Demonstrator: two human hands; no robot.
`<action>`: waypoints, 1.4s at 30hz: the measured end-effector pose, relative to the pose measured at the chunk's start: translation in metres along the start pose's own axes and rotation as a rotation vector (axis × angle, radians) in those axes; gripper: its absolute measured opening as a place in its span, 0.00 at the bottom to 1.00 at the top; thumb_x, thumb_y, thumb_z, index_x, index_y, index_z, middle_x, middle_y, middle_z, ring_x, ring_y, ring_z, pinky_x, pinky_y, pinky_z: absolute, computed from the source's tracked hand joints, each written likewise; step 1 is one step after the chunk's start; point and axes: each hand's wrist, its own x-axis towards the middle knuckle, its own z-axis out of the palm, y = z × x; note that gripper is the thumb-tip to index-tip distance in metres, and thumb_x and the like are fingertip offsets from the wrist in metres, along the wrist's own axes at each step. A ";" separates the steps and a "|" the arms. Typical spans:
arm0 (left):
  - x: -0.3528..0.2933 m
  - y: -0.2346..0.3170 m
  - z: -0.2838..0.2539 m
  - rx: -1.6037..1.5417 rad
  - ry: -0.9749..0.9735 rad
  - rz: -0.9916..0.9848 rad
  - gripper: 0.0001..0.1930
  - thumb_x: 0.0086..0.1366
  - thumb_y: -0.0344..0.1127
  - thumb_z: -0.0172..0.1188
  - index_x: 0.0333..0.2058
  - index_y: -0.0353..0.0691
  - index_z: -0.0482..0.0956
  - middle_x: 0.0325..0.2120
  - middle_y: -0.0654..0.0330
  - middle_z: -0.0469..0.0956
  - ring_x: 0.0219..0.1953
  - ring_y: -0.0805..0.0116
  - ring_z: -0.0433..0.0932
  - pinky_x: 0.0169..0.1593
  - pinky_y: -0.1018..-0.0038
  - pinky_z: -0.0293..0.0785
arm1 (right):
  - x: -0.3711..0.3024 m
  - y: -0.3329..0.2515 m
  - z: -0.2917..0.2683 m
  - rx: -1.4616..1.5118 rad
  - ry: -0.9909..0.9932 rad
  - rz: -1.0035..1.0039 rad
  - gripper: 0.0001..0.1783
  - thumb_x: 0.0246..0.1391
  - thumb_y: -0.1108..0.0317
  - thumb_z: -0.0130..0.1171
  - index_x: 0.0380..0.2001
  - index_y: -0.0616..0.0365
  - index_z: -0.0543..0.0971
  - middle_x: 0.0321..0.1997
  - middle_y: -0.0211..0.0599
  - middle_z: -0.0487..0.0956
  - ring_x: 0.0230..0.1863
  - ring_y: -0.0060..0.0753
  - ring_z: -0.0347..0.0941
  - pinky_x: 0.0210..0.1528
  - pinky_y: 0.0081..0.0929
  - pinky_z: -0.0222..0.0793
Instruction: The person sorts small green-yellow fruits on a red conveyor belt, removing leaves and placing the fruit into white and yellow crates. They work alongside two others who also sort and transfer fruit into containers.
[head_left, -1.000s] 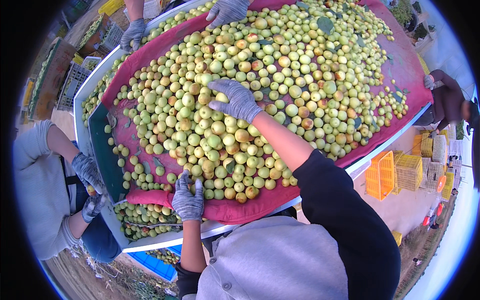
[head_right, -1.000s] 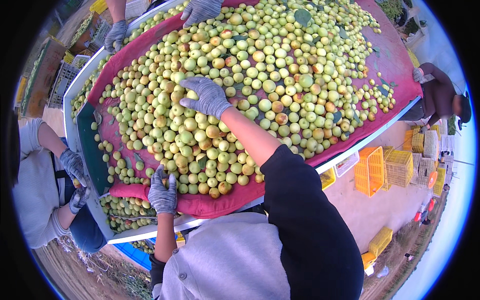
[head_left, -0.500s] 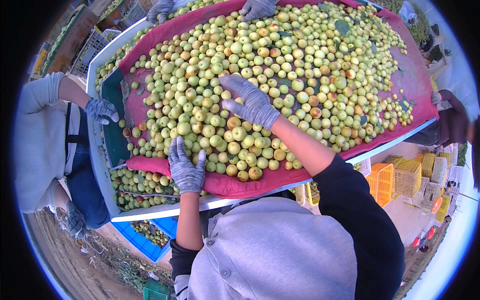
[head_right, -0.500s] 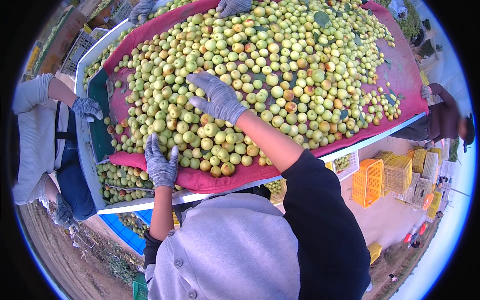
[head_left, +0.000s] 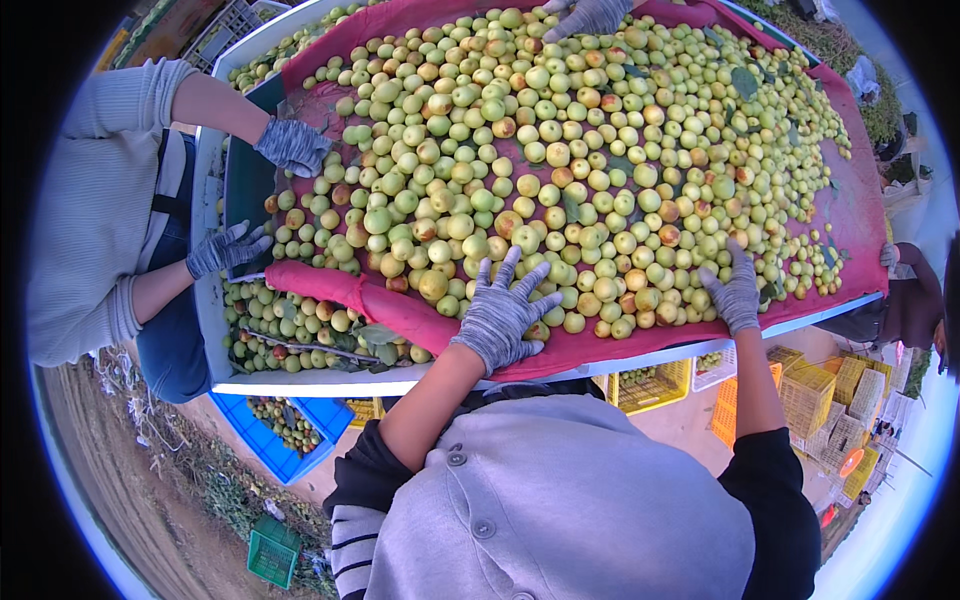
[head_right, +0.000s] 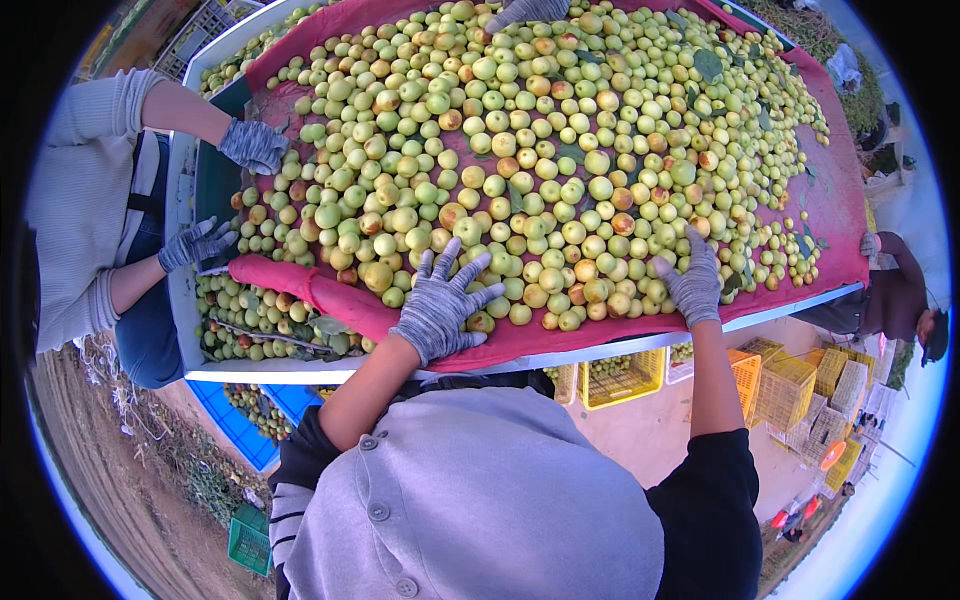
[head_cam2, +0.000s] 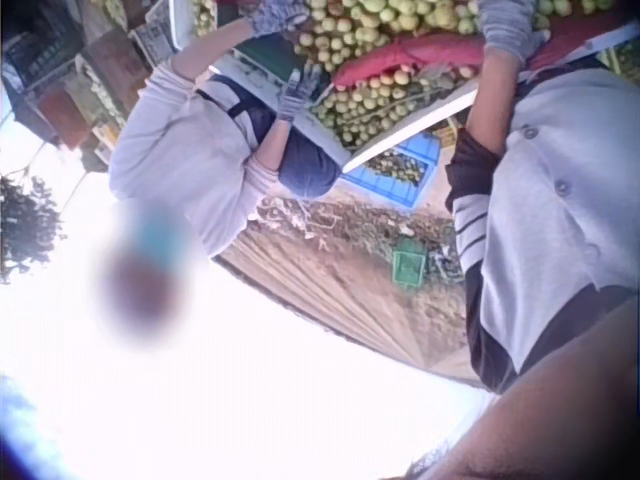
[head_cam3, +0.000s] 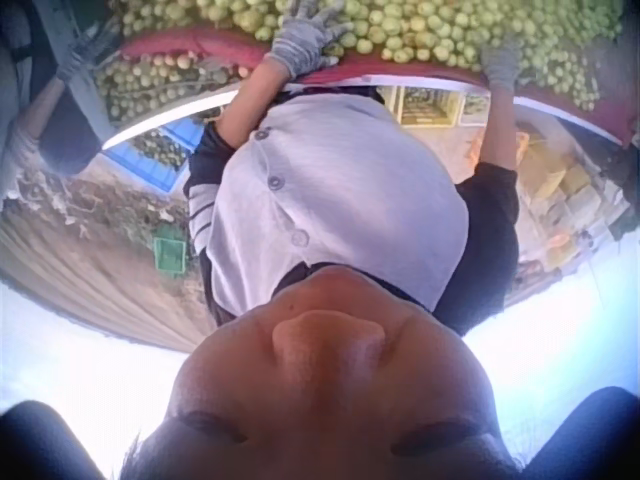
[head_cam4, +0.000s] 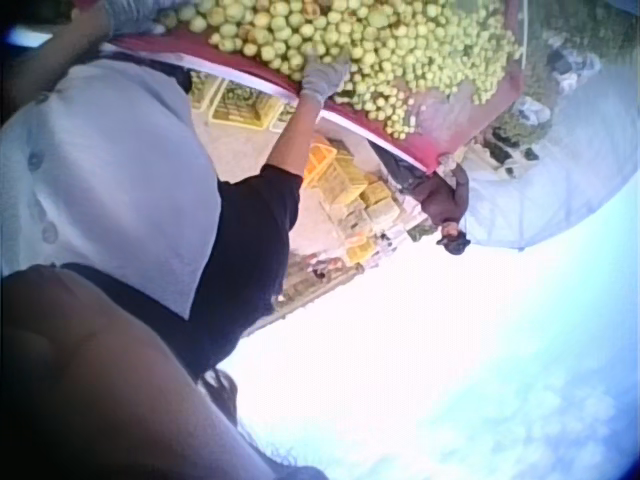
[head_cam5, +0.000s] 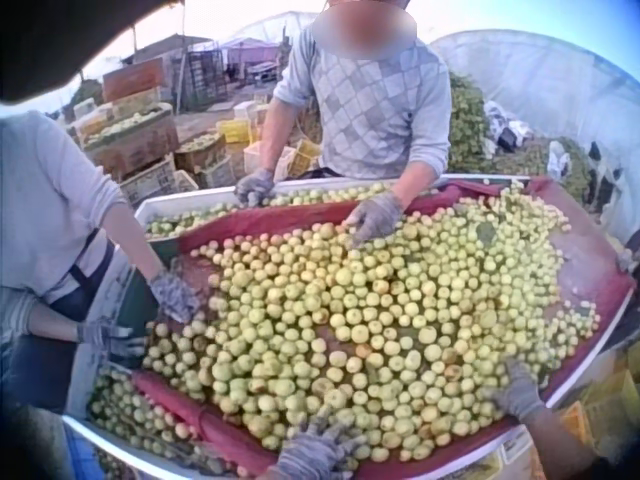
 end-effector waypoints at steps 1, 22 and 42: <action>0.002 -0.001 -0.001 -0.015 -0.017 -0.007 0.37 0.49 0.60 0.66 0.61 0.67 0.70 0.69 0.65 0.54 0.71 0.44 0.42 0.69 0.41 0.38 | -0.006 -0.017 0.012 -0.015 -0.028 -0.074 0.51 0.38 0.53 0.76 0.64 0.57 0.63 0.60 0.51 0.68 0.61 0.50 0.66 0.63 0.40 0.63; -0.058 -0.133 -0.002 0.002 0.433 -0.608 0.32 0.54 0.42 0.65 0.59 0.47 0.70 0.62 0.53 0.64 0.66 0.50 0.59 0.68 0.55 0.52 | 0.035 -0.323 0.162 0.407 -0.524 -0.906 0.39 0.52 0.46 0.60 0.65 0.47 0.63 0.58 0.46 0.68 0.58 0.50 0.67 0.58 0.45 0.68; -0.050 -0.149 -0.005 -0.108 0.503 -0.889 0.47 0.50 0.63 0.67 0.63 0.43 0.64 0.61 0.51 0.65 0.63 0.50 0.64 0.66 0.57 0.58 | 0.195 -0.359 0.223 0.273 0.145 -0.722 0.28 0.52 0.49 0.60 0.55 0.46 0.77 0.54 0.42 0.75 0.56 0.44 0.69 0.60 0.41 0.65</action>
